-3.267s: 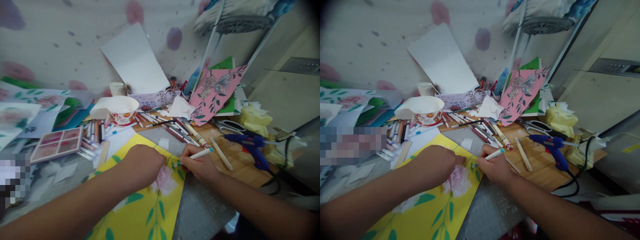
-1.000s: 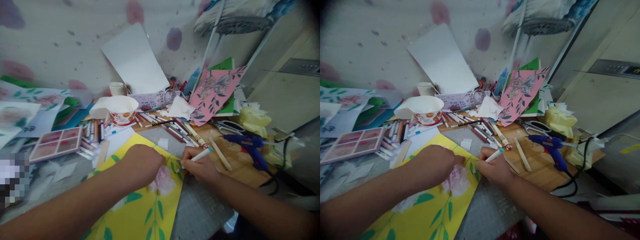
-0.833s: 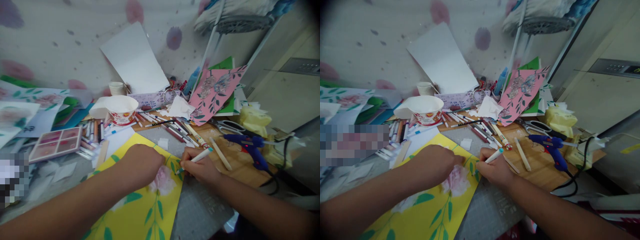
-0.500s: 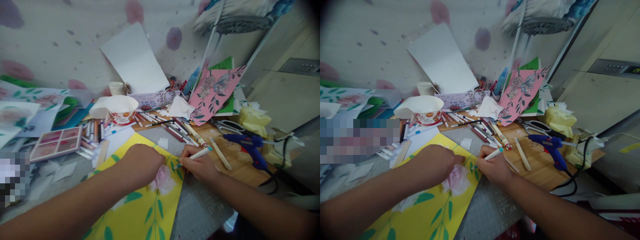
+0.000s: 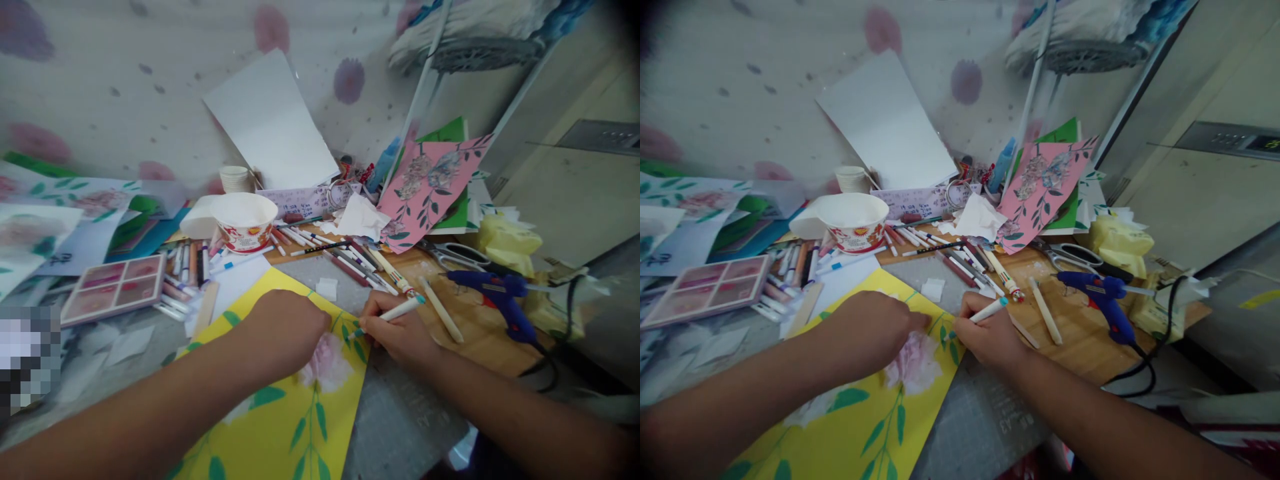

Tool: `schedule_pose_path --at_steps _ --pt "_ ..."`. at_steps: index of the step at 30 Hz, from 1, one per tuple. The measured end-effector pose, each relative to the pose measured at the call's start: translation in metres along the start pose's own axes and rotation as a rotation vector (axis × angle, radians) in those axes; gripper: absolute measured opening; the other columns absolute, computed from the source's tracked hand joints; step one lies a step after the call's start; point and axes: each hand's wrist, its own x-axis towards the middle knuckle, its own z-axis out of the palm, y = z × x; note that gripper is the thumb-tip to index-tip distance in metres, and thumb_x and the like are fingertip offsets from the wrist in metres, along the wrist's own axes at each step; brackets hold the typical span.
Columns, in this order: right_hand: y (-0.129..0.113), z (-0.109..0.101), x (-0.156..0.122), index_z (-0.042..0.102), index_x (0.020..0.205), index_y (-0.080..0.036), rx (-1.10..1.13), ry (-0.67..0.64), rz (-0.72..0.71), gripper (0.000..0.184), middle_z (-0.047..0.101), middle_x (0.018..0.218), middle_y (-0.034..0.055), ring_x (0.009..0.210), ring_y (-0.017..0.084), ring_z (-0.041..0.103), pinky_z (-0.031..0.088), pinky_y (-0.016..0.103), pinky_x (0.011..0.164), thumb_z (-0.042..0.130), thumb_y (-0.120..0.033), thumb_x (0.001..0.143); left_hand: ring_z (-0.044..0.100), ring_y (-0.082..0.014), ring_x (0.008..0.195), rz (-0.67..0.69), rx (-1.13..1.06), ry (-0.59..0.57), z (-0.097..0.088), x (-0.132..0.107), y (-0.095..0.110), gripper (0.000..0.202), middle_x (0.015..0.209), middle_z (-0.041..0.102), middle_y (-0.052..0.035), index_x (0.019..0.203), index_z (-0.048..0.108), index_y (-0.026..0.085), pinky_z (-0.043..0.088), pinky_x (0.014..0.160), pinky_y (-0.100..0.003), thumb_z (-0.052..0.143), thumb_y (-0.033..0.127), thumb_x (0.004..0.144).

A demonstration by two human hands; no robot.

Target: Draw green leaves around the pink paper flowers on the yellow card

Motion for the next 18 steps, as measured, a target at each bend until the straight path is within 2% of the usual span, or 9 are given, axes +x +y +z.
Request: schedule_pose_path --at_steps 6,11,14,18 --pt "0.0017 0.0029 0.0023 0.047 0.051 -0.025 -0.004 0.068 -0.003 0.019 0.052 0.048 -0.0035 0.049 0.014 0.046 0.034 0.025 0.046 0.057 -0.029 0.066 0.073 -0.0385 0.075 -0.015 0.009 0.002 -0.0015 -0.0011 0.0016 0.028 0.074 0.074 -0.0098 0.096 0.076 0.025 0.054 0.061 -0.045 0.056 0.012 0.083" --pt "0.0037 0.0021 0.0015 0.045 0.050 -0.025 0.050 0.050 0.032 0.019 0.050 0.044 -0.0042 0.042 0.012 0.045 0.033 0.023 0.040 0.058 -0.028 0.064 0.073 -0.0377 0.076 -0.013 -0.001 -0.006 -0.0026 -0.0006 0.0014 0.028 0.074 0.074 -0.0105 0.097 0.076 0.024 0.054 0.063 -0.045 0.055 0.012 0.083" --pt "0.0061 0.0004 -0.0004 0.044 0.058 -0.025 0.095 0.106 0.052 0.018 0.052 0.048 -0.0038 0.042 0.013 0.048 0.037 0.023 0.039 0.053 -0.032 0.072 0.073 -0.0372 0.078 -0.002 -0.018 0.007 -0.0009 -0.0010 -0.0012 0.035 0.079 0.075 -0.0096 0.104 0.075 0.029 0.055 0.065 -0.046 0.054 0.012 0.081" --pt "0.0056 -0.0059 -0.0027 0.053 0.076 -0.023 0.093 0.167 -0.016 0.020 0.062 0.066 -0.0004 0.059 0.016 0.060 0.049 0.028 0.054 0.054 -0.042 0.083 0.073 -0.0341 0.080 -0.011 -0.047 0.046 -0.0029 -0.0051 -0.0065 0.040 0.081 0.076 -0.0079 0.106 0.075 0.032 0.055 0.068 -0.043 0.051 0.010 0.082"
